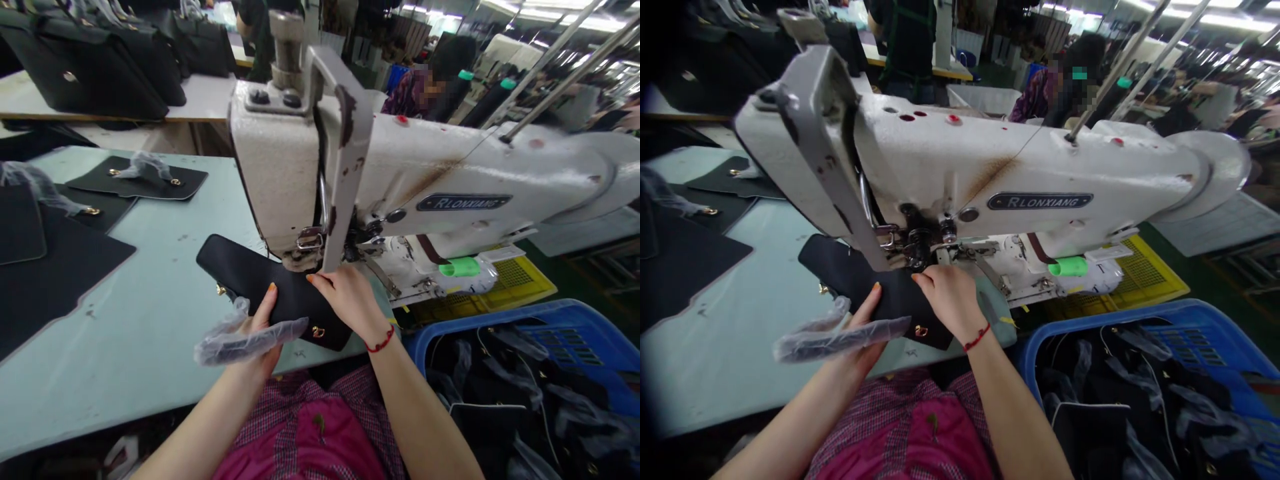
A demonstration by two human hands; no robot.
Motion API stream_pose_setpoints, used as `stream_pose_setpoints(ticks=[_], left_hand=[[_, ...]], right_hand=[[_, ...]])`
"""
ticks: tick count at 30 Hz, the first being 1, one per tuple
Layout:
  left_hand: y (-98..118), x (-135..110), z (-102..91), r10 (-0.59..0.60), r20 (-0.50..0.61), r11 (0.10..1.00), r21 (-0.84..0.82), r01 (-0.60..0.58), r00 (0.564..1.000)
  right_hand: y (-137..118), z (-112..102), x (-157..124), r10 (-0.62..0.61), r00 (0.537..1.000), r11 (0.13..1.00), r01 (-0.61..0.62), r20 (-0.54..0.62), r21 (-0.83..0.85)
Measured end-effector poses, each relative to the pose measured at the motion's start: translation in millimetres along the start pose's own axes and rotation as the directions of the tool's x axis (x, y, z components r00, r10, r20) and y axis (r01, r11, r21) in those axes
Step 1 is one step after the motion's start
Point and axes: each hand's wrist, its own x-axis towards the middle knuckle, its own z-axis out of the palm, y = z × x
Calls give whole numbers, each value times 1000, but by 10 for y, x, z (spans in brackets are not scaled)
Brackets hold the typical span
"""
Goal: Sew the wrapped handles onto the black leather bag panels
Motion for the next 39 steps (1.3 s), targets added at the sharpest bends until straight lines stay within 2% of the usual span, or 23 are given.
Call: stream_pose_setpoints(ticks=[3, 6, 10, 18, 25, 30, 36, 39], left_hand=[[11, 15, -54, 72, 8, 984, -162, -70, 997], [-19, 30, -52, 81, 45, 968, -244, -67, 996], [-93, 52, -34, 90, 2, 927, -366, -83, 996], [-119, 68, -16, 111, -31, 897, -427, -113, 993], [-41, 37, 49, 117, -85, 909, -392, -141, 989], [49, 59, 28, 156, -100, 937, -299, -179, 983], [283, 209, -125, 211, 28, 967, -150, -205, 977], [457, 302, -172, 230, 74, 972, -64, -226, 970]], right_hand=[[24, 29, -1, 14, 1000, 1000, -14, 12, 18], [43, 41, 3, 28, 999, 999, -29, 21, 37], [49, 28, 12, 22, 999, 997, -25, 43, 75], [48, 18, 28, 26, 998, 995, -31, 52, 91], [89, 83, 35, 7, 1000, 993, -9, 20, 119], [111, 153, 36, 19, 1000, 983, -18, -4, 180], [74, 262, -19, -2, 1000, 909, 10, -20, 417], [49, 388, -67, 34, 998, 850, -1, -52, 526]])
